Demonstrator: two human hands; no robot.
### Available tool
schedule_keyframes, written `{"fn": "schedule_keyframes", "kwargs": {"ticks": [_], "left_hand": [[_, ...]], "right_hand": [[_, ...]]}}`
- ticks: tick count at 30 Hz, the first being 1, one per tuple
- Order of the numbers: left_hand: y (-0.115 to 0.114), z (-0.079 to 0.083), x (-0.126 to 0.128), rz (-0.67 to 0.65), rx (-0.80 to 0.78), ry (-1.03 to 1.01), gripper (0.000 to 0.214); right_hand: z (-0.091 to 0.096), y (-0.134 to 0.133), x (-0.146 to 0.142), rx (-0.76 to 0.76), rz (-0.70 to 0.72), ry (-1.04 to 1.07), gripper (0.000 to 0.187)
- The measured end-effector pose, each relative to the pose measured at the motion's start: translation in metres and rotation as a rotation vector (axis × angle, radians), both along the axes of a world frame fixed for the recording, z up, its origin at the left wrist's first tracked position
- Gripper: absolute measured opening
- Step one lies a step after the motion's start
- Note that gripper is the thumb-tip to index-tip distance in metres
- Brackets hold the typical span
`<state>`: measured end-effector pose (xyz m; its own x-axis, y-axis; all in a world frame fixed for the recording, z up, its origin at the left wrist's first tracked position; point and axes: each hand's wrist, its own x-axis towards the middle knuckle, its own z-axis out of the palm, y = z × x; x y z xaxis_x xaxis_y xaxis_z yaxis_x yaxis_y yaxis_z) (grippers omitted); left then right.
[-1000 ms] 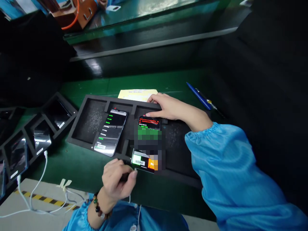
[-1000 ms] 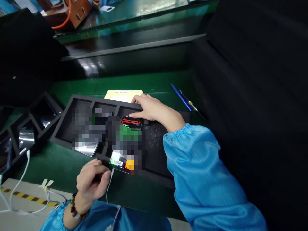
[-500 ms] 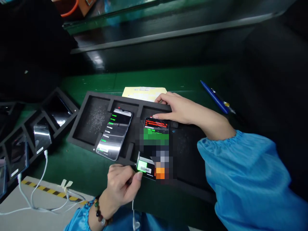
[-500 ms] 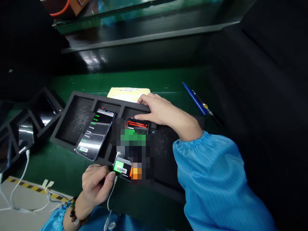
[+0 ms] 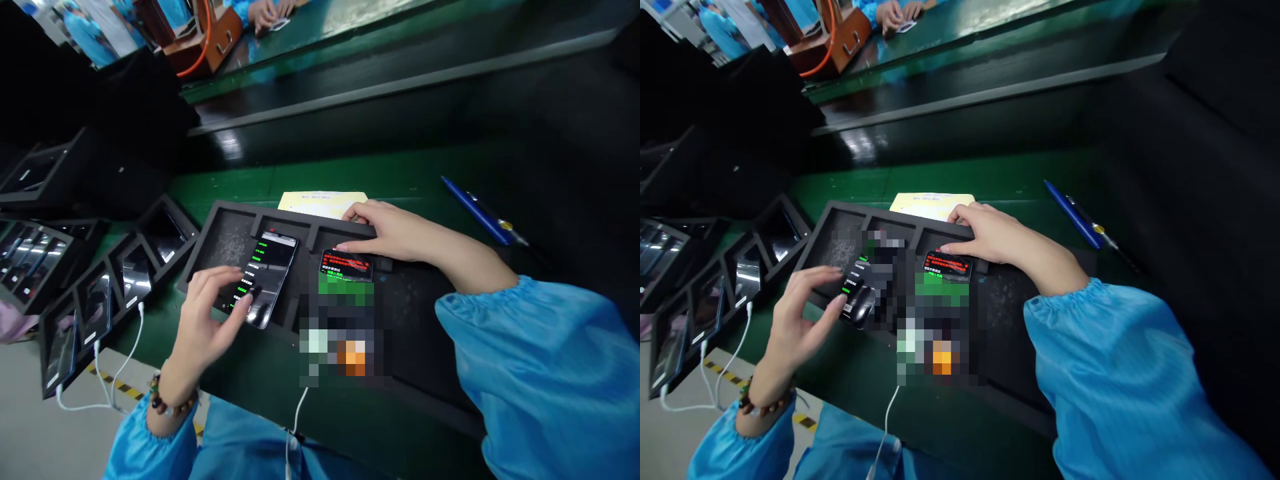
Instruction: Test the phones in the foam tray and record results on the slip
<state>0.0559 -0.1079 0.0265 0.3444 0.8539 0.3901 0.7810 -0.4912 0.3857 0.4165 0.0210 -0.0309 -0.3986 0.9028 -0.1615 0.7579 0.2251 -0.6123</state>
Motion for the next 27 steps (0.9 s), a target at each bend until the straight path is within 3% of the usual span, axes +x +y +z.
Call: {"fn": "schedule_keyframes", "kwargs": {"ticks": [5,8,11,14,17,21,27], "left_hand": [[0.05,0.015,-0.002,-0.096,-0.133,0.271,0.027],[0.078,0.02,0.009,-0.086,-0.166,0.205,0.032],[0.095,0.012,0.02,-0.015,-0.109,0.105,0.031],[0.1,-0.005,0.021,-0.006,-0.087,-0.017,0.026],[0.099,-0.018,0.014,0.035,-0.187,-0.143,0.026],[0.101,-0.029,0.007,0.191,-0.311,-0.258,0.04],[0.105,-0.039,0.002,0.249,-0.465,-0.341,0.058]], "right_hand": [[-0.001,0.0,0.001,0.028,-0.001,0.014,0.054],[0.001,-0.002,0.001,0.014,-0.012,0.002,0.055],[0.004,-0.005,0.001,0.023,-0.018,0.008,0.05],[0.007,-0.007,0.0,0.029,-0.039,0.043,0.042],[0.009,-0.009,-0.001,-0.003,-0.072,0.067,0.036],[0.01,-0.011,0.0,-0.014,-0.072,0.106,0.032],[0.014,-0.013,-0.002,-0.022,-0.108,0.125,0.035]]}}
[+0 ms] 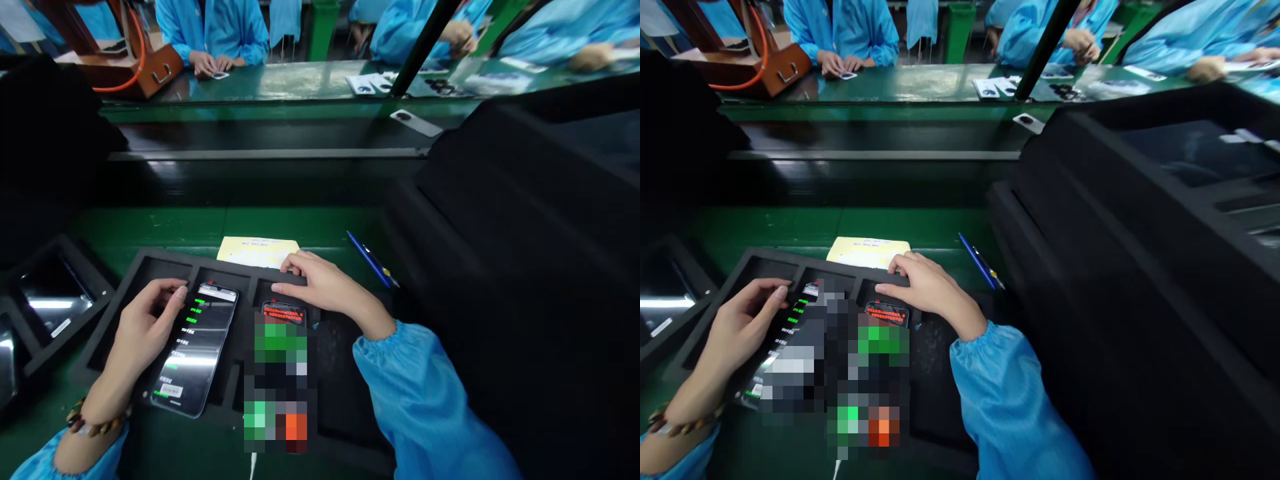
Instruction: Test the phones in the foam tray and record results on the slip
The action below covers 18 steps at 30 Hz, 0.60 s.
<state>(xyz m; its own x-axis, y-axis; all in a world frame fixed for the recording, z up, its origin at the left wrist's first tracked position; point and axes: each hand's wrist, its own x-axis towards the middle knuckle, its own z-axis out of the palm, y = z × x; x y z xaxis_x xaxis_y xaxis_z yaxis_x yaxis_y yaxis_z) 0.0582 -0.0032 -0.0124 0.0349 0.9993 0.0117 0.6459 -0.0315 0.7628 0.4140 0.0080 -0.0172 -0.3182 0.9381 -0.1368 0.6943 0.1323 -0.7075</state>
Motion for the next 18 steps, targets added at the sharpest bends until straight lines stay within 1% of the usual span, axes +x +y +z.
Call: {"fn": "schedule_keyframes", "kwargs": {"ticks": [5,10,13,18], "left_hand": [[0.001,-0.003,-0.004,0.027,-0.023,-0.007,0.065],[0.002,-0.001,0.0,0.018,0.03,-0.047,0.065],[0.001,0.004,0.003,0.006,0.065,-0.068,0.062],[-0.002,0.011,0.003,-0.027,0.132,-0.103,0.059]], "right_hand": [[0.01,-0.001,-0.004,0.017,0.018,-0.048,0.033],[0.018,-0.002,-0.007,0.014,0.045,-0.118,0.029],[0.018,-0.002,-0.008,0.018,0.051,-0.111,0.028],[0.014,-0.006,-0.012,0.076,0.034,-0.075,0.027]]}}
